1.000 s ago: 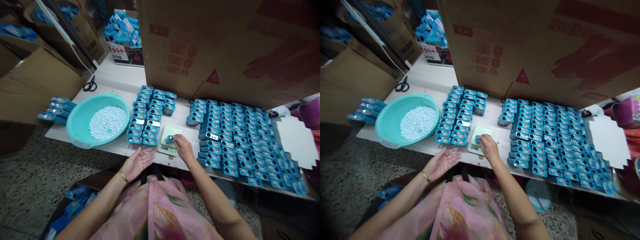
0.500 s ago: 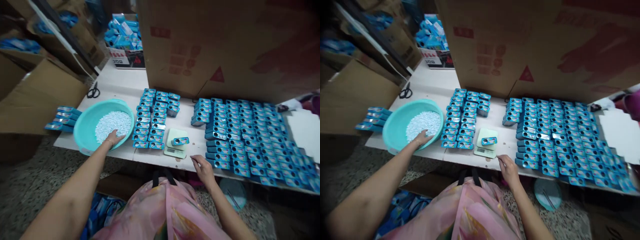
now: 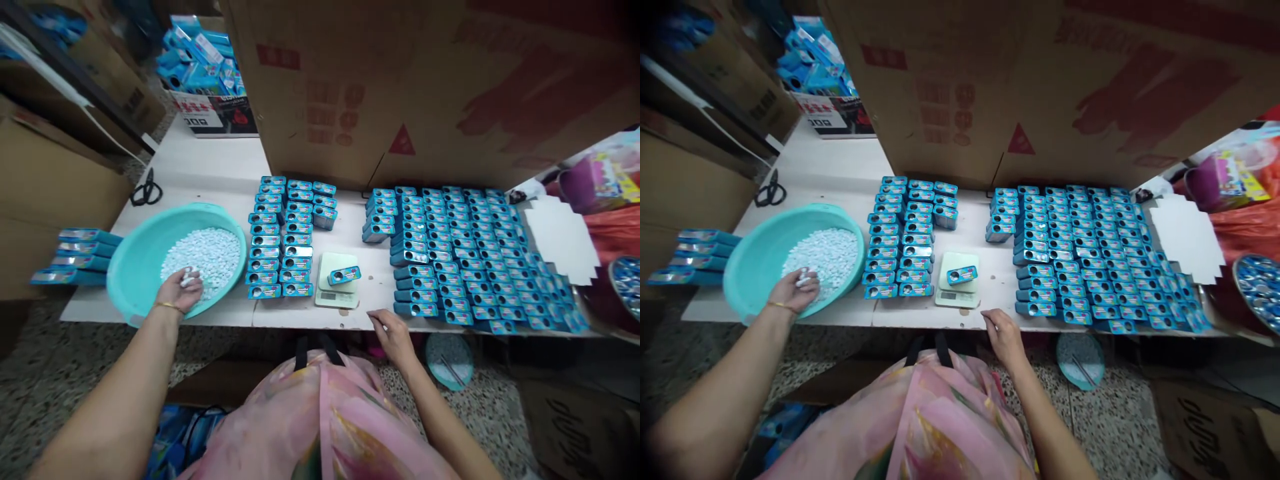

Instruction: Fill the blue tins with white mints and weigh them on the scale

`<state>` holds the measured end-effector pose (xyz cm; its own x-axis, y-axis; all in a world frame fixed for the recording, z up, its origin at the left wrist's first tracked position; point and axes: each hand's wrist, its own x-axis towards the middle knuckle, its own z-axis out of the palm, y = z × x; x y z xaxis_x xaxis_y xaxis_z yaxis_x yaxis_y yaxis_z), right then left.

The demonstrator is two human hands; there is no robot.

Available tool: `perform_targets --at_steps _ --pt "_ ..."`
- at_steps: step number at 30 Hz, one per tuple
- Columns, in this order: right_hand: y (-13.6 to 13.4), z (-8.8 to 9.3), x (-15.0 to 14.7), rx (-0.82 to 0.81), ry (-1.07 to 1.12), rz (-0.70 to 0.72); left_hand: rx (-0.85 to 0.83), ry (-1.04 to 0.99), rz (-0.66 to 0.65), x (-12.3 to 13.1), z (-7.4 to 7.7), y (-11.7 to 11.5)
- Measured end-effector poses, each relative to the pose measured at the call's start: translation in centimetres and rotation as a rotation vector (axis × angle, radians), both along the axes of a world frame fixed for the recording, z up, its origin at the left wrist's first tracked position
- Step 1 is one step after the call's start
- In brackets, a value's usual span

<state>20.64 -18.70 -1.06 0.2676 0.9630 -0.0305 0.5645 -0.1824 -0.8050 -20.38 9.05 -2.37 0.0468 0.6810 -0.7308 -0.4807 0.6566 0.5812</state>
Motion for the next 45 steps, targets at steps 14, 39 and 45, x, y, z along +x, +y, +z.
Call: perform_targets --at_steps 14,39,45 --pt "8.7 2.3 -10.8 -0.069 0.917 0.058 0.177 -0.140 -0.509 16.1 4.2 -13.0" --pt "11.2 1.8 -2.2 -0.087 0.231 0.037 0.209 0.033 -0.578 19.1 3.4 -17.1" --pt "10.1 1.8 -0.2 -0.040 0.213 -0.025 0.188 0.022 -0.560 17.7 3.9 -17.7"
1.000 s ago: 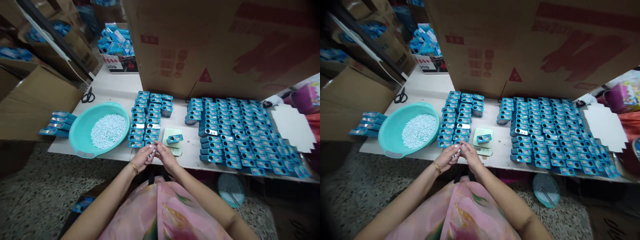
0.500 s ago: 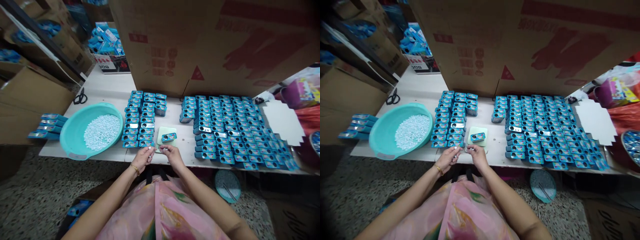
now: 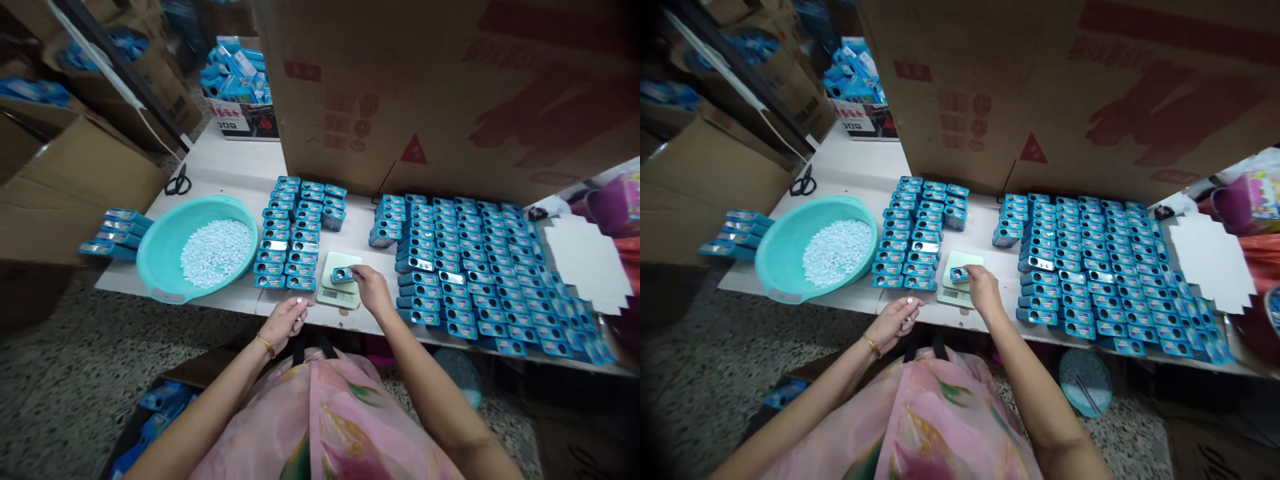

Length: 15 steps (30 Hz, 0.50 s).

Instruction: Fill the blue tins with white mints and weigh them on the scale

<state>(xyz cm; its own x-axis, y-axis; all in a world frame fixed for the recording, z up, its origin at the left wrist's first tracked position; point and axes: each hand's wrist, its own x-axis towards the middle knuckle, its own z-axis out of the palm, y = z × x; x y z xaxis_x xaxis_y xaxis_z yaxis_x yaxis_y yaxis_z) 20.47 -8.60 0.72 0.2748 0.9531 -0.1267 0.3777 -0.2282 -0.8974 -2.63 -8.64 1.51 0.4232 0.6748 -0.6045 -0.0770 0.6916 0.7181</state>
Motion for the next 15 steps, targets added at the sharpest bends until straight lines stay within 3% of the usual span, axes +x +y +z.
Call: perform_targets --at_steps 5,9,12,15 --pt "-3.1 -0.3 1.2 0.013 0.138 -0.110 -0.062 -0.049 -0.012 -1.1 0.7 -0.6" --pt "-5.0 1.1 -2.8 0.034 0.210 -0.076 -0.287 -0.190 0.039 -0.9 -0.4 -1.1" --pt "-5.7 2.9 -7.2 0.089 0.205 0.140 -0.425 -0.228 0.043 -0.3 -1.9 -1.4" --pt "-6.2 3.5 -8.5 0.175 0.060 0.370 -0.552 -0.267 0.031 -0.1 -2.8 -1.7"
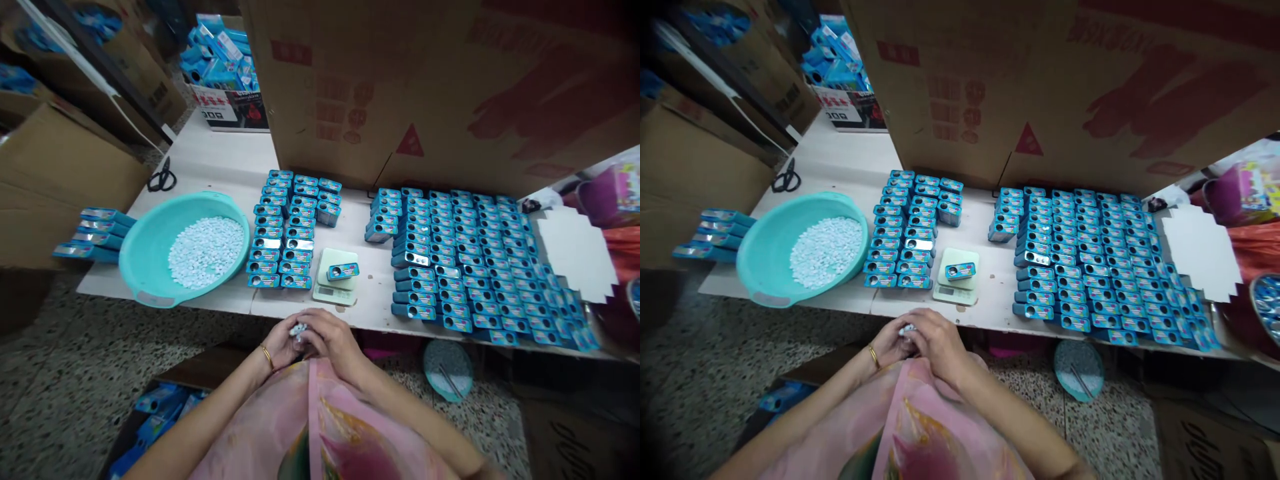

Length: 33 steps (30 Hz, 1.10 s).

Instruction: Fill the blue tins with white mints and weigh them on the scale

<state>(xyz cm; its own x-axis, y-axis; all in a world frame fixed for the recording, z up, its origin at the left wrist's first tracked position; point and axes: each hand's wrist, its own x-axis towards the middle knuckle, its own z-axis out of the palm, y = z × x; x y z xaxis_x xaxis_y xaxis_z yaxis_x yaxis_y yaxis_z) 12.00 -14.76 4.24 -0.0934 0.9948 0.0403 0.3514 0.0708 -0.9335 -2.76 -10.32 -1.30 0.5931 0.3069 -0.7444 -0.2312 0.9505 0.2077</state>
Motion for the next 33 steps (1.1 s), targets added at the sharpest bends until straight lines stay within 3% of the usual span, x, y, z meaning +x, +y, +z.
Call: perform_targets --at_steps 5,9,12,15,19,24,27,33 --pt "1.2 -2.8 6.2 0.067 -0.360 -0.249 -0.096 -0.068 0.024 -1.0 -0.2 0.3" --pt "4.7 -5.0 9.9 0.035 -0.683 -0.157 -0.112 -0.071 0.082 -1.7 -0.3 0.7" --pt "7.2 -5.6 10.2 0.019 -0.756 -0.054 -0.101 -0.053 0.131 -2.4 -0.4 1.0" --pt "9.5 -5.6 10.4 0.033 -0.775 -0.039 -0.073 -0.022 0.198 -3.5 -0.3 1.3" --pt "14.7 -5.8 10.2 0.069 -0.825 -0.116 -0.029 0.029 0.290 -5.3 -0.3 1.6" --pt "20.8 -8.1 8.9 0.078 -0.893 -0.197 -0.009 0.069 0.344 -6.3 -0.5 1.4" --pt "20.6 -9.0 10.8 0.073 -0.945 -0.248 -0.035 0.100 0.349 -6.7 -0.5 1.2" --pt "15.8 -8.3 19.2 0.017 -1.062 -0.403 -0.073 0.131 0.325 -6.9 -0.5 0.9"
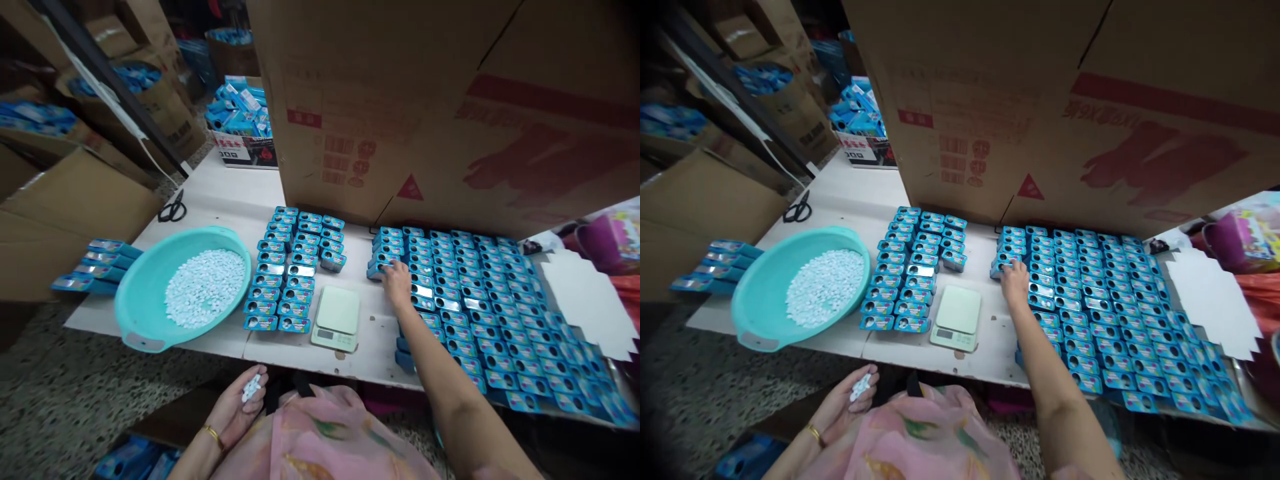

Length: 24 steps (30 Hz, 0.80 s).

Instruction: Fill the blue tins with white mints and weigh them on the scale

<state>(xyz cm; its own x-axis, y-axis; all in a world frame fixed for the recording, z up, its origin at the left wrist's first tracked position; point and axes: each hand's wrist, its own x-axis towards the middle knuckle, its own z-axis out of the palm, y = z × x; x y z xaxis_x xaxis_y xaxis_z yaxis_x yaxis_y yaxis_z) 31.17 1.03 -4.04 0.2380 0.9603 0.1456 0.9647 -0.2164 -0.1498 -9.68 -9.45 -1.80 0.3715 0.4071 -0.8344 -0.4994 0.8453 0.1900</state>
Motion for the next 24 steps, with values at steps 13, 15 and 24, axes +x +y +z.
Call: perform_targets --at_steps 13,15,24 --pt "-5.9 3.1 -6.0 -0.099 -0.009 0.377 0.069 -0.081 -0.104 4.3 0.7 0.1" --pt "-6.8 3.2 -8.3 -0.113 0.017 0.442 0.076 -0.091 -0.123 4.9 0.9 0.3" --pt "-12.3 4.4 -17.1 -0.154 0.219 0.646 0.154 -0.151 -0.150 6.7 0.9 -0.1"
